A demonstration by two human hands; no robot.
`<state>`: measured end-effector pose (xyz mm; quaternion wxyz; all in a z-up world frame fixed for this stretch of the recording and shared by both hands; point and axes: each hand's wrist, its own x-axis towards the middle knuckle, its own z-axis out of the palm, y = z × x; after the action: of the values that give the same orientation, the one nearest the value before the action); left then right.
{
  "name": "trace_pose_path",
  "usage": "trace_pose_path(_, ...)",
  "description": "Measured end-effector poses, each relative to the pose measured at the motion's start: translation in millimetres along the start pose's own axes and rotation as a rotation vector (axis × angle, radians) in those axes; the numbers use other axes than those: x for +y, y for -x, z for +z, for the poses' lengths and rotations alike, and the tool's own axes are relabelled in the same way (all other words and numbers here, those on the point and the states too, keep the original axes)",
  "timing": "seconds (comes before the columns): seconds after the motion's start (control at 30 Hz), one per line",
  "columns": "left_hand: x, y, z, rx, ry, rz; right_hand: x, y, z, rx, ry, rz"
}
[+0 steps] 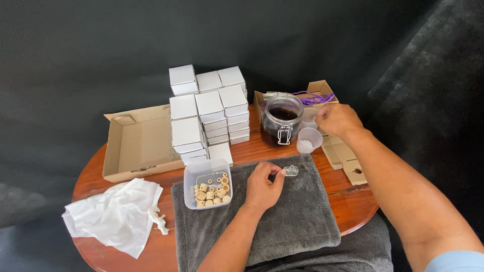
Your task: Preparing perfume samples by placing wooden rings into small containers and filling them with liquid using a pipette.
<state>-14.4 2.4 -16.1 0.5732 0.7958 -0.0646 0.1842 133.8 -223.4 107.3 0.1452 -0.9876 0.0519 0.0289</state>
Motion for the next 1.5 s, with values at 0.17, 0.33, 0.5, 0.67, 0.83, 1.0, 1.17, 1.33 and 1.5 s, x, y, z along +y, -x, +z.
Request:
trace_pose_path(0.17, 2.8, 0.2, -0.4, -0.003, -0.026, 0.028, 10.6, -3.9, 4.5, -0.014, 0.048, -0.034)
trace_pose_path(0.33, 2.4, -0.2, 0.5, 0.001, -0.04, 0.03, 19.8, -13.8, 13.2, -0.03, 0.013, -0.054)
trace_pose_path(0.5, -0.3, 1.7, 0.9, 0.0, -0.031, 0.02, 19.6, -2.6, 4.8, -0.022, 0.034, -0.092)
trace_pose_path(0.67, 1.2, 2.5, -1.0, -0.005, -0.015, 0.011, 30.7, -10.7, 4.7, 0.017, 0.001, -0.124)
trace_pose_path(0.83, -3.7, 3.4, 2.7, 0.008, 0.0, 0.016, 32.0, 2.4, -15.3, 0.095, -0.07, -0.144)
trace_pose_path(1.0, 7.3, -3.1, 3.0, 0.106, 0.162, 0.012, 42.5, -13.2, -36.3, 0.282, -0.205, -0.178)
trace_pose_path(1.17, 70.0, -49.9, -6.3, 0.094, 0.211, 0.066, 9.5, -5.2, -69.6, 0.342, -0.289, -0.29)
trace_pose_path(1.33, 111.2, -124.4, -9.3, 0.054, 0.052, 0.061, -31.3, -9.8, -78.1, 0.326, -0.32, -0.489)
trace_pose_path(1.5, 88.0, -189.9, 2.2, -0.378, -0.418, -0.145, -64.9, -9.1, -68.7, 0.227, -0.183, -0.721)
